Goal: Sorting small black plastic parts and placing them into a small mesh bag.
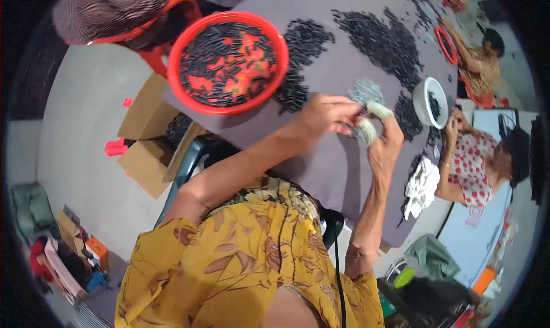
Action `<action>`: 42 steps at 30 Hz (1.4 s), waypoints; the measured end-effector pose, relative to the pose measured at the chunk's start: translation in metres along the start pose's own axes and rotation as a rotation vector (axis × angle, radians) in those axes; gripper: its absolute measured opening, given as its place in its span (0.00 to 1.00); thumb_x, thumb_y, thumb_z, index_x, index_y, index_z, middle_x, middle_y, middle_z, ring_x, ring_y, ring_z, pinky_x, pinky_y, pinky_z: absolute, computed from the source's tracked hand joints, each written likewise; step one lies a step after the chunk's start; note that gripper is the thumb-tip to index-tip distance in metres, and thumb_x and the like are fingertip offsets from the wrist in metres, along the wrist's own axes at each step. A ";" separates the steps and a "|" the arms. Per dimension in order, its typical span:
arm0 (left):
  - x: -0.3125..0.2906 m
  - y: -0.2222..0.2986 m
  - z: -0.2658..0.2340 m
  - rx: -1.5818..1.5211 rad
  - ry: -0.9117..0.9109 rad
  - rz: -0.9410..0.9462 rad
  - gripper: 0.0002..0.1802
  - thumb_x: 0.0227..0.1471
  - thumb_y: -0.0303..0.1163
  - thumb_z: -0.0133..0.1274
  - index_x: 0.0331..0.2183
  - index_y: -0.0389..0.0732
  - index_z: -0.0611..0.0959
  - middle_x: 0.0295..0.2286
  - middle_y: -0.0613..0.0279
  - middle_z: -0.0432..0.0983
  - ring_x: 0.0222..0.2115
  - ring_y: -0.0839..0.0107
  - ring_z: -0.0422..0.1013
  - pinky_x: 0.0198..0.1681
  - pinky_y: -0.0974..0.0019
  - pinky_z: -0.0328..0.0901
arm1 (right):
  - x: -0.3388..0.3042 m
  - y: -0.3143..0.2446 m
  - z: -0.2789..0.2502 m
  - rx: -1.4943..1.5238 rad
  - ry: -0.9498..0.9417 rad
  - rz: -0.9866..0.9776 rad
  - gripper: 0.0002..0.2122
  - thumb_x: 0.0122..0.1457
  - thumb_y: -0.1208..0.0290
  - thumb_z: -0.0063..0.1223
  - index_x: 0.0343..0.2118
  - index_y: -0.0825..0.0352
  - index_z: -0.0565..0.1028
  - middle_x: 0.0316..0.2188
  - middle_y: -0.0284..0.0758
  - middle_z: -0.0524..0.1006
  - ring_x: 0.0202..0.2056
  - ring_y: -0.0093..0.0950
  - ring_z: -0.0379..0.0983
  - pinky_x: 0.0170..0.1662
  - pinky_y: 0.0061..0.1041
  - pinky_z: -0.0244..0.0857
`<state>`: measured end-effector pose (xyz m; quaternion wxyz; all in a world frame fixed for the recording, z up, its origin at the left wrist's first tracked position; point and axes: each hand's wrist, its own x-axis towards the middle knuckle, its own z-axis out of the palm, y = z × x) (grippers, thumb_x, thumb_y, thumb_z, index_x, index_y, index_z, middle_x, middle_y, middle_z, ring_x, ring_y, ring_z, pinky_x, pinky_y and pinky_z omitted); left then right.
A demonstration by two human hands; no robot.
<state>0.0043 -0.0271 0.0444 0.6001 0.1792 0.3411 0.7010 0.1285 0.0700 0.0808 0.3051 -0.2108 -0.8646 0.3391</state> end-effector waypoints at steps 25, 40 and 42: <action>0.008 -0.011 -0.029 0.214 0.137 -0.065 0.09 0.48 0.30 0.52 0.30 0.34 0.79 0.24 0.63 0.74 0.24 0.77 0.70 0.31 0.73 0.66 | 0.033 0.053 0.015 -0.033 -0.103 0.166 0.09 0.46 0.80 0.53 0.33 0.71 0.74 0.27 0.41 0.74 0.28 0.32 0.71 0.33 0.26 0.64; -0.003 0.005 -0.049 0.300 0.201 -0.006 0.11 0.47 0.31 0.53 0.33 0.35 0.78 0.25 0.65 0.74 0.27 0.79 0.69 0.34 0.75 0.64 | 0.110 0.108 0.090 -0.268 -0.253 -0.159 0.08 0.48 0.78 0.49 0.32 0.68 0.75 0.23 0.42 0.73 0.25 0.34 0.70 0.30 0.28 0.63; -0.003 0.001 -0.052 0.298 0.195 -0.017 0.11 0.47 0.31 0.53 0.33 0.35 0.78 0.25 0.66 0.74 0.27 0.80 0.69 0.33 0.75 0.64 | 0.107 0.102 0.096 -0.236 -0.273 -0.112 0.09 0.46 0.79 0.48 0.32 0.66 0.76 0.22 0.42 0.71 0.24 0.38 0.68 0.30 0.29 0.62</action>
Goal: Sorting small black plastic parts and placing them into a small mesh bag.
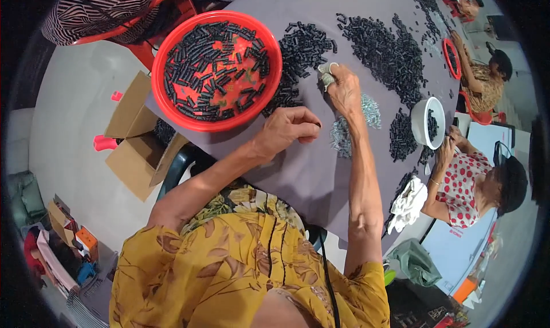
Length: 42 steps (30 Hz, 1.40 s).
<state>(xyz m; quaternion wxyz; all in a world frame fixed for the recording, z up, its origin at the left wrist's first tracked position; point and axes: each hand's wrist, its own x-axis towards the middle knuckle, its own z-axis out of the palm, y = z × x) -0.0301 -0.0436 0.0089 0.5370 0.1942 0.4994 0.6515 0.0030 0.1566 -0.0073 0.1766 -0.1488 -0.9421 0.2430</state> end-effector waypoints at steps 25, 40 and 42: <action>0.002 -0.014 0.005 -0.050 -0.096 -0.001 0.08 0.48 0.29 0.52 0.32 0.36 0.78 0.24 0.68 0.73 0.25 0.82 0.67 0.31 0.77 0.63 | 0.006 0.009 -0.003 0.121 -0.109 0.053 0.09 0.44 0.79 0.51 0.31 0.66 0.77 0.26 0.43 0.74 0.29 0.38 0.71 0.35 0.31 0.65; 0.019 0.024 0.008 -0.183 -0.027 0.113 0.10 0.50 0.29 0.52 0.36 0.35 0.77 0.28 0.65 0.74 0.28 0.78 0.70 0.34 0.76 0.67 | -0.029 -0.027 -0.062 0.595 -0.068 0.441 0.07 0.53 0.79 0.48 0.34 0.71 0.75 0.28 0.30 0.76 0.30 0.21 0.71 0.36 0.19 0.64; 0.018 0.026 0.011 -0.155 -0.030 0.151 0.11 0.50 0.28 0.53 0.37 0.35 0.77 0.29 0.64 0.75 0.28 0.78 0.70 0.34 0.75 0.67 | -0.040 -0.043 -0.081 0.798 -0.049 0.483 0.07 0.53 0.80 0.48 0.34 0.71 0.75 0.28 0.32 0.76 0.30 0.20 0.71 0.37 0.19 0.65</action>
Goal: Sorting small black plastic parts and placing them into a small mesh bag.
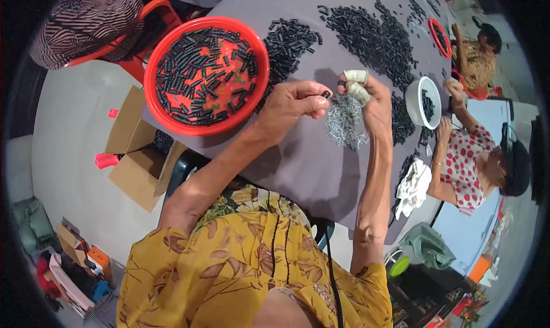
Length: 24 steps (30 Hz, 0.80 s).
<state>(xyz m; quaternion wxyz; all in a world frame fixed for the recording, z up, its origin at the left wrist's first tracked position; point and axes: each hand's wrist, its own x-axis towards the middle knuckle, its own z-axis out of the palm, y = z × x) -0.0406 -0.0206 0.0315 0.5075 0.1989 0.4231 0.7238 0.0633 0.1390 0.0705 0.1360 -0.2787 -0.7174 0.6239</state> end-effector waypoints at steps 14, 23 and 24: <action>-0.016 0.004 0.034 0.077 -0.133 0.062 0.12 0.49 0.27 0.53 0.38 0.34 0.78 0.28 0.64 0.76 0.28 0.78 0.70 0.35 0.73 0.66 | -0.063 -0.038 -0.011 -0.045 -0.066 -0.207 0.09 0.52 0.80 0.51 0.38 0.70 0.73 0.28 0.31 0.75 0.30 0.18 0.71 0.34 0.17 0.65; -0.031 0.016 0.049 0.156 -0.163 0.111 0.12 0.49 0.26 0.52 0.39 0.34 0.78 0.28 0.63 0.76 0.28 0.78 0.70 0.35 0.73 0.66 | -0.078 -0.050 -0.015 -0.151 -0.072 -0.299 0.09 0.52 0.79 0.52 0.38 0.70 0.73 0.26 0.29 0.75 0.28 0.15 0.69 0.32 0.15 0.64; -0.032 0.016 0.050 0.170 -0.164 0.124 0.12 0.49 0.26 0.52 0.39 0.34 0.77 0.28 0.63 0.76 0.28 0.79 0.70 0.35 0.73 0.66 | -0.079 -0.051 -0.015 -0.148 -0.080 -0.305 0.09 0.52 0.78 0.52 0.38 0.70 0.73 0.26 0.29 0.75 0.28 0.14 0.69 0.32 0.15 0.63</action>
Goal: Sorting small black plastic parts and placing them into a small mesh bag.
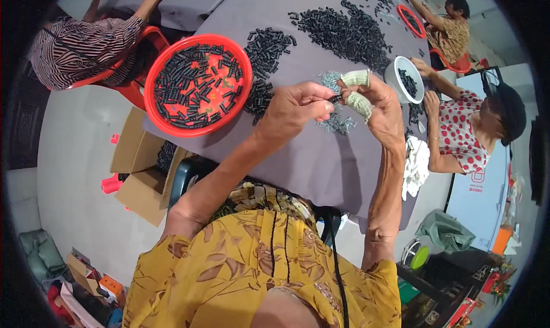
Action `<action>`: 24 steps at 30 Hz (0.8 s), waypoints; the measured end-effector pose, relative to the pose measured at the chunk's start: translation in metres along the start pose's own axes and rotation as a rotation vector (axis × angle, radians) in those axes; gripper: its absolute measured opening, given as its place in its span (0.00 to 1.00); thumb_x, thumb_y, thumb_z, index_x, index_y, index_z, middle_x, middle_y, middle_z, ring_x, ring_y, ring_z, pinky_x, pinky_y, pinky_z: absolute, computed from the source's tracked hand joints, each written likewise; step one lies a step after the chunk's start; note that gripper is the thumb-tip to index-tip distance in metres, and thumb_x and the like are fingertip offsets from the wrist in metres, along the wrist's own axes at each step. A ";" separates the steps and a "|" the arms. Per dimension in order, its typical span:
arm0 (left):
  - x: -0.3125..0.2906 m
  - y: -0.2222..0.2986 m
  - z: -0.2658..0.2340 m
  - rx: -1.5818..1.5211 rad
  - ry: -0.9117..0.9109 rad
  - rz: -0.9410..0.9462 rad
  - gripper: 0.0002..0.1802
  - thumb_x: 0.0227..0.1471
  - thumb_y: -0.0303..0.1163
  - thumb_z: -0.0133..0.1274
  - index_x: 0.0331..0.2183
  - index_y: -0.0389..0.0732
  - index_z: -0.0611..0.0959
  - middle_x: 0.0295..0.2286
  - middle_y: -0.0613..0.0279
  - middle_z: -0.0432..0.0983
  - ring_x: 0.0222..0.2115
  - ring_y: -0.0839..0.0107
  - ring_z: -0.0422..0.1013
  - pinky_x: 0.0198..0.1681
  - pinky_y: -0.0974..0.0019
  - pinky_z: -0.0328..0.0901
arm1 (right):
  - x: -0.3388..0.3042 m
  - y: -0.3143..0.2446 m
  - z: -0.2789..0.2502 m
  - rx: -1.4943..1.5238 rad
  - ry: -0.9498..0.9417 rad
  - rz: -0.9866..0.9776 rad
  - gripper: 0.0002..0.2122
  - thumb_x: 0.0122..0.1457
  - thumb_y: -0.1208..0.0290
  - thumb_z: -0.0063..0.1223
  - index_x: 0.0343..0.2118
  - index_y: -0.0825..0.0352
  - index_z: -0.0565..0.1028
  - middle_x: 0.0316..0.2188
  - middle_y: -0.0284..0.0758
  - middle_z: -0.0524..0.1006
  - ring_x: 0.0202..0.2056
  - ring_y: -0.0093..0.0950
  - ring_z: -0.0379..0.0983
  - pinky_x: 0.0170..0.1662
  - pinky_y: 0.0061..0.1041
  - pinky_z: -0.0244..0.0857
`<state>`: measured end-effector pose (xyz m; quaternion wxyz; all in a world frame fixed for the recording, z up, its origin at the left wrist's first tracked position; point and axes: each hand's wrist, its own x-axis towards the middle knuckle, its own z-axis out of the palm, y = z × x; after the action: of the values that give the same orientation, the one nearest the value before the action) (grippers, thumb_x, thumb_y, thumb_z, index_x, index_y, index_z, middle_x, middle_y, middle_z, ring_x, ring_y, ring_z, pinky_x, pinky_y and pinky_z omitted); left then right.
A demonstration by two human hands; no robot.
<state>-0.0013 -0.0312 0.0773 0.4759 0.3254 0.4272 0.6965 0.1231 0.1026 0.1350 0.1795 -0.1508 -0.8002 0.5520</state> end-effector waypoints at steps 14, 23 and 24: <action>-0.004 0.004 0.010 0.097 0.048 0.109 0.12 0.49 0.24 0.52 0.38 0.34 0.77 0.27 0.65 0.75 0.27 0.81 0.69 0.33 0.75 0.66 | 0.001 -0.011 -0.003 0.092 -0.036 0.022 0.09 0.52 0.78 0.52 0.37 0.71 0.73 0.25 0.28 0.74 0.26 0.14 0.67 0.30 0.14 0.62; -0.003 0.007 0.014 0.102 0.064 0.117 0.11 0.47 0.23 0.53 0.36 0.34 0.78 0.26 0.65 0.75 0.26 0.81 0.69 0.31 0.76 0.65 | -0.003 -0.016 0.000 -0.095 0.038 -0.025 0.07 0.50 0.81 0.50 0.34 0.71 0.74 0.23 0.29 0.74 0.25 0.15 0.67 0.28 0.15 0.60; -0.003 0.007 0.014 0.115 0.068 0.122 0.10 0.47 0.23 0.53 0.36 0.34 0.78 0.25 0.65 0.75 0.26 0.81 0.69 0.30 0.77 0.64 | -0.002 -0.016 0.001 -0.154 0.036 -0.065 0.08 0.49 0.82 0.49 0.33 0.71 0.74 0.23 0.29 0.74 0.25 0.15 0.67 0.28 0.16 0.60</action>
<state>0.0090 -0.0312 0.0893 0.3983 0.3540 0.4618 0.7091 0.1241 0.0958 0.1492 0.1996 -0.1483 -0.8414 0.4798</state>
